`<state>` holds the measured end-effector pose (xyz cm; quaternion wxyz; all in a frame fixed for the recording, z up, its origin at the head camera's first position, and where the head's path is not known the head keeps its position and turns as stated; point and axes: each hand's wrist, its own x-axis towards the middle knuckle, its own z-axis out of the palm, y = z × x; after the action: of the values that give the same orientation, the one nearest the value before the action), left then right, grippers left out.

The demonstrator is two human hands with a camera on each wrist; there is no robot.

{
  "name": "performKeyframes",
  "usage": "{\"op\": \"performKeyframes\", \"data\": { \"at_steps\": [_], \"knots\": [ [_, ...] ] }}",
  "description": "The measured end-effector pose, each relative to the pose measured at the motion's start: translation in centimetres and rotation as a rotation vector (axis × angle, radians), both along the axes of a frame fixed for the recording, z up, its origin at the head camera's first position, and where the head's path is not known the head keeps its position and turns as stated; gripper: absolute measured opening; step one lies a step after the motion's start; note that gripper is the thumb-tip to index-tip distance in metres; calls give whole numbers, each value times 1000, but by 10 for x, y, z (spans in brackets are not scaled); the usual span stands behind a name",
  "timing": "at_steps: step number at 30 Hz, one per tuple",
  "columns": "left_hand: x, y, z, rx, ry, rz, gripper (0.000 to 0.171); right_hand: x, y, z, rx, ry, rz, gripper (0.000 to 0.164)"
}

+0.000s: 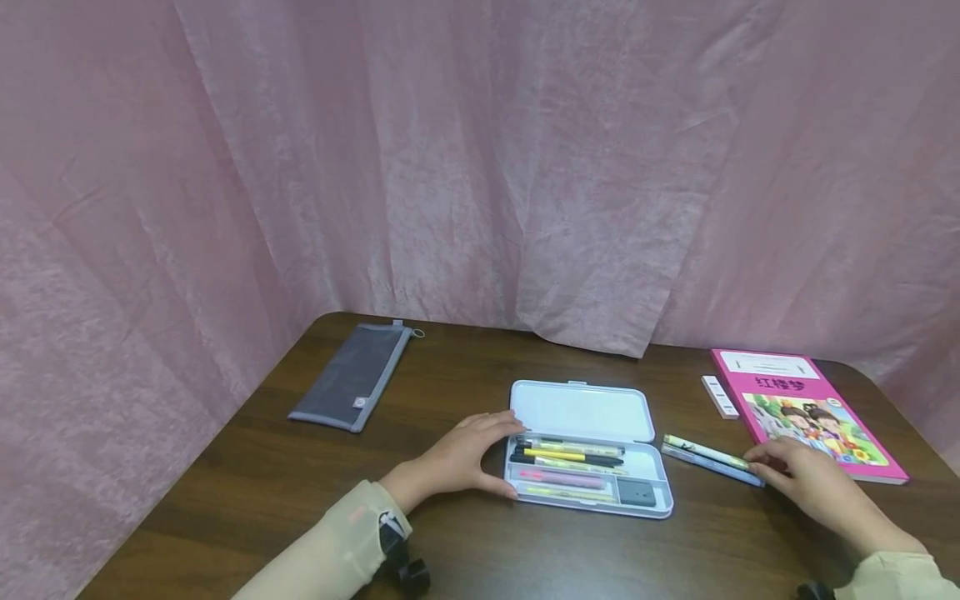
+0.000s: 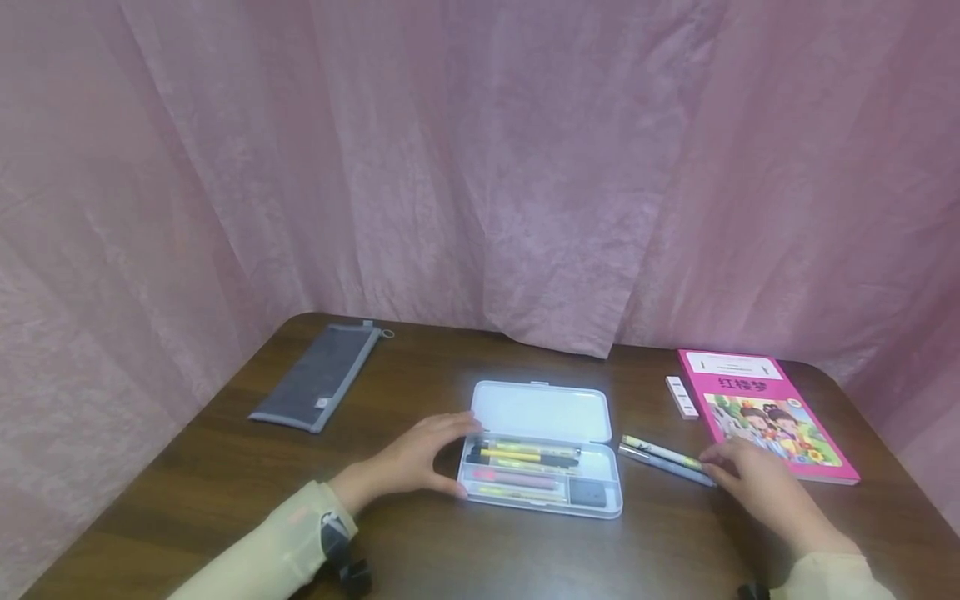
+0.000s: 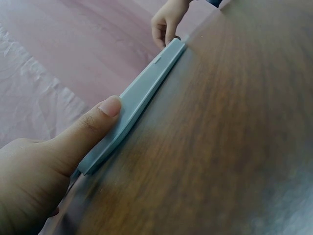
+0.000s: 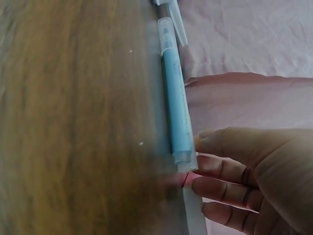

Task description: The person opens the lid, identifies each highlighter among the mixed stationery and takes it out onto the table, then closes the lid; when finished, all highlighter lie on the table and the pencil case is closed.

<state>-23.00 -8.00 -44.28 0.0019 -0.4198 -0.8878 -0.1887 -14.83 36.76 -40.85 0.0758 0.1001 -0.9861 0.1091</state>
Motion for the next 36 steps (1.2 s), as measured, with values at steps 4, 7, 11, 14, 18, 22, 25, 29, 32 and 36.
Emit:
{"op": "performKeyframes", "data": {
  "at_steps": [4, 7, 11, 14, 18, 22, 25, 29, 32, 36],
  "knots": [
    [0, -1, 2, 10, 3, -7, 88, 1, -4, 6, -13, 7, -2, 10],
    [1, -2, 2, 13, 5, -7, 88, 1, -7, 10, -22, 15, 5, 10],
    [0, -2, 0, 11, 6, -4, 88, 3, -10, 15, -35, 61, 29, 10],
    [0, -1, -1, 15, -1, -4, 88, 4, -13, 20, -39, 133, 58, 11],
    [-1, -2, -2, 18, -4, 1, 88, 4, -19, 30, -34, 186, 72, 13],
    [0, -3, -2, 24, -2, 6, 87, 6, -30, 42, -45, 145, 66, 17],
    [0, -4, -2, 26, -16, 9, 87, 7, -38, 49, -59, 142, 87, 17],
    [1, -3, -1, 21, -38, 14, 87, 9, -48, 57, -85, 176, 139, 16],
    [1, -2, -2, 16, -40, 15, 87, 11, -56, 62, -113, 172, 166, 17],
    [1, -1, -2, 18, -41, 11, 87, 13, -67, 67, -151, 148, 195, 18]
  ]
}}
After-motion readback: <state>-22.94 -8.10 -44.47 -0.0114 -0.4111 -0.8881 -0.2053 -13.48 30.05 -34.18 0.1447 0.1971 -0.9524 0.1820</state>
